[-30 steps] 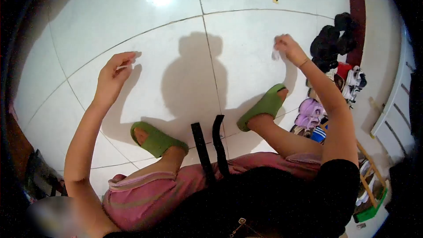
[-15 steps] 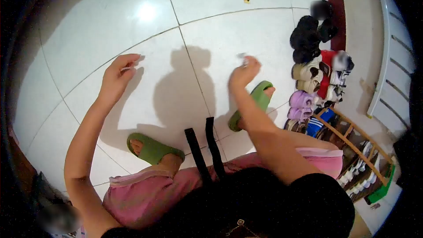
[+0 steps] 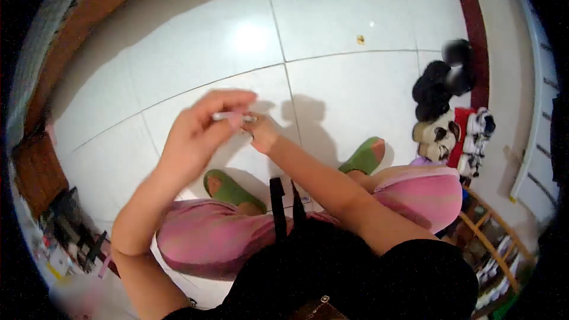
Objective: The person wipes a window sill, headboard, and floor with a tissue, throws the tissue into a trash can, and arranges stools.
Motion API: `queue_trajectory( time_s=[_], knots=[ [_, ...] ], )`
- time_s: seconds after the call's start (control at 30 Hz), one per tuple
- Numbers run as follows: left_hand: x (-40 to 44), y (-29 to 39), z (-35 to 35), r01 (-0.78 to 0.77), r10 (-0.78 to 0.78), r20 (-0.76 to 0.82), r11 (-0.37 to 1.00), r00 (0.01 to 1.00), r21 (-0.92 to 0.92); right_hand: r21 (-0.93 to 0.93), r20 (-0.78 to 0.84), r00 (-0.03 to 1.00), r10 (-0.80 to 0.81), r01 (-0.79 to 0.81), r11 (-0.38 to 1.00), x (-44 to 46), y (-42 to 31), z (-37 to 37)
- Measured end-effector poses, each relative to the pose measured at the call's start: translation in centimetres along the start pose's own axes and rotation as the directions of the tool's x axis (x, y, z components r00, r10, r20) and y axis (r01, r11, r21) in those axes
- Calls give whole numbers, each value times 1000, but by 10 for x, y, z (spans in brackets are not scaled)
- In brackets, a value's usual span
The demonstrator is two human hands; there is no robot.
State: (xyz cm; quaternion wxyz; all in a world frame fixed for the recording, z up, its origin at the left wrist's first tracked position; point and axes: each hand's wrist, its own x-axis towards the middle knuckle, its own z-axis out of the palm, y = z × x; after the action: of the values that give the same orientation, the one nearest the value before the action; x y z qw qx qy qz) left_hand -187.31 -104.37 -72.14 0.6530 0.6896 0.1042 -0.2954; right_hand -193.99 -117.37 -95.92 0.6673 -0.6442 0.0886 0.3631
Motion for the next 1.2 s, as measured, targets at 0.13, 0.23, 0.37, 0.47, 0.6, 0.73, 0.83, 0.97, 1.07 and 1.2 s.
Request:
queue_trajectory(
  time_s=[0.13, 0.23, 0.37, 0.47, 0.6, 0.73, 0.83, 0.97, 1.07, 1.2],
  knots=[
    [-79, 49, 38, -78, 84, 16, 966, 996, -248, 614, 358, 911, 205, -396, 683, 2, -96, -7],
    [-87, 43, 64, -162, 178, 37, 952, 983, -261, -289, 451, 842, -296, 451, 844, -39, -131, -85],
    [-70, -22, 115, 58, -61, -142, 998, 988, -25, 374, 130, 846, 517, -525, 765, -123, -236, -135],
    [-90, -46, 125, 55, -202, 132, 716, 970, 696, 465, 188, 842, 505, -529, 710, -148, -236, -123],
    [-99, -43, 132, 157, -388, 149, 653, 909, 741, 640, 224, 839, 495, -510, 574, -184, -179, -121],
    [-112, -35, 133, 50, -184, 151, 777, 971, 628, 516, 242, 768, 593, -620, 591, -186, -220, -88],
    [-129, -49, 137, 94, -260, 118, 678, 958, 729, 497, 340, 782, 523, -621, 606, -196, -206, -73],
    [-158, -74, 165, 147, -226, 49, 767, 973, 625, 295, 156, 748, 645, -658, 692, -217, -166, -37],
    [-202, -135, 193, 220, -165, -162, 877, 973, 427, 413, 146, 786, 600, -600, 685, -275, -248, 38],
    [-289, -81, 227, 223, -201, -350, 975, 915, 23, 178, 306, 704, 641, -704, 687, -357, -321, 80]
  ],
)
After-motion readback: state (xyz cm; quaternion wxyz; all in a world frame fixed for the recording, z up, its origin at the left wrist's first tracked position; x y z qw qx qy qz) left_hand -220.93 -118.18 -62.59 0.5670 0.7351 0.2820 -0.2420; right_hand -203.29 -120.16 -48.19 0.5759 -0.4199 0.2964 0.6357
